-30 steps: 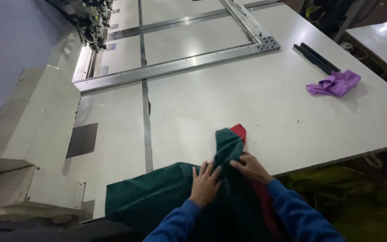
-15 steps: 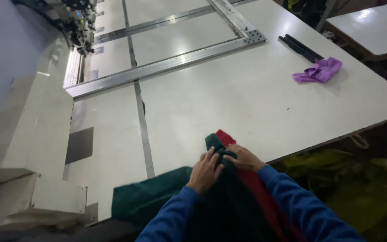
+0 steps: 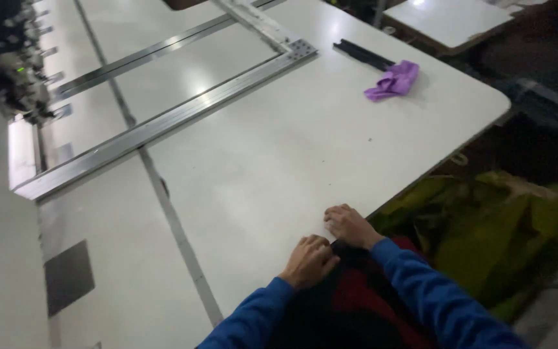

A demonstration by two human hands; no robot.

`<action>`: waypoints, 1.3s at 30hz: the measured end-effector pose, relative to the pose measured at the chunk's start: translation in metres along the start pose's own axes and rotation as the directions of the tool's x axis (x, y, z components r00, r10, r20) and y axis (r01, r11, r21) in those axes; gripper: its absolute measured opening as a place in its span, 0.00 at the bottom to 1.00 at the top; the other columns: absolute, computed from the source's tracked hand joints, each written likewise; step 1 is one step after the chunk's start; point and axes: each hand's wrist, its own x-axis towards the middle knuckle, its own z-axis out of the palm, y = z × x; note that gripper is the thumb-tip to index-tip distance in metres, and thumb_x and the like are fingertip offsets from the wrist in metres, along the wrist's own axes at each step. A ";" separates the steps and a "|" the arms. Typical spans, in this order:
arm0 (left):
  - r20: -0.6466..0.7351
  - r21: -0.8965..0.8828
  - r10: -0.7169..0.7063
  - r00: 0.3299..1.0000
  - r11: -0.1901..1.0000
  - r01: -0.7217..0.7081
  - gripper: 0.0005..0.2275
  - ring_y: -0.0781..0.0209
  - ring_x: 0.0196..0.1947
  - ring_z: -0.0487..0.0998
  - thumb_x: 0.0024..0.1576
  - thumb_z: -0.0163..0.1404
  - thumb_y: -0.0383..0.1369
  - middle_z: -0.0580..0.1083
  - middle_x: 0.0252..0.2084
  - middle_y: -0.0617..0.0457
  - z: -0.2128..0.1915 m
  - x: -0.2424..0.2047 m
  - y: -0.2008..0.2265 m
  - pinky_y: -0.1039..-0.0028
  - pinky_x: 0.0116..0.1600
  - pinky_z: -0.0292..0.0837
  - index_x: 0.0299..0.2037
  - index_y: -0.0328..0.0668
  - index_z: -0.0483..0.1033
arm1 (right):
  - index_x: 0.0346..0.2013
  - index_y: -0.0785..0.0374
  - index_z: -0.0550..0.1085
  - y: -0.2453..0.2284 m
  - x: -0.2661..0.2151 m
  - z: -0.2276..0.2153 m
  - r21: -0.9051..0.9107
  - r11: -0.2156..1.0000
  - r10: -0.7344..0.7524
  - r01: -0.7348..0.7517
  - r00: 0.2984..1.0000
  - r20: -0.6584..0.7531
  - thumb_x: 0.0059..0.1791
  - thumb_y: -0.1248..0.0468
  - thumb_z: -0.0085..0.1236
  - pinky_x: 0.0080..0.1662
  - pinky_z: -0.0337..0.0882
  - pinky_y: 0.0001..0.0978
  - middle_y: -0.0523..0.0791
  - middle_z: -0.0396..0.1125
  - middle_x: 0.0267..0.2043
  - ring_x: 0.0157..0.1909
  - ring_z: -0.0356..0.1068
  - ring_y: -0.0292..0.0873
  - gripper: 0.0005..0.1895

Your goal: Removing finished embroidery pieces from the frame and spreading out a new lime green garment on the industrial embroidery machine bed.

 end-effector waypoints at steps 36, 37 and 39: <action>0.187 0.047 0.228 0.955 0.969 -0.241 0.28 0.48 0.76 0.55 0.67 0.38 0.50 0.57 0.75 0.44 0.082 0.163 0.086 0.50 0.75 0.51 0.73 0.42 0.57 | 0.76 0.60 0.54 -0.009 -0.258 -0.078 -0.133 0.326 0.889 -0.936 0.351 -0.295 0.59 0.38 0.34 0.75 0.34 0.63 0.51 0.41 0.81 0.81 0.41 0.54 0.38; 0.178 0.054 0.240 0.954 0.966 -0.253 0.28 0.48 0.75 0.56 0.67 0.39 0.50 0.57 0.75 0.43 0.084 0.169 0.087 0.50 0.75 0.52 0.73 0.42 0.57 | 0.76 0.60 0.53 -0.005 -0.256 -0.081 -0.131 0.334 0.886 -0.934 0.358 -0.296 0.59 0.39 0.34 0.75 0.34 0.63 0.51 0.42 0.81 0.80 0.41 0.55 0.38; 0.186 0.058 0.245 0.952 0.964 -0.260 0.28 0.48 0.75 0.56 0.67 0.39 0.50 0.58 0.75 0.43 0.088 0.182 0.093 0.51 0.75 0.52 0.73 0.42 0.57 | 0.76 0.60 0.53 0.005 -0.258 -0.083 -0.135 0.327 0.889 -0.935 0.353 -0.292 0.59 0.38 0.34 0.75 0.34 0.63 0.51 0.42 0.81 0.80 0.41 0.54 0.38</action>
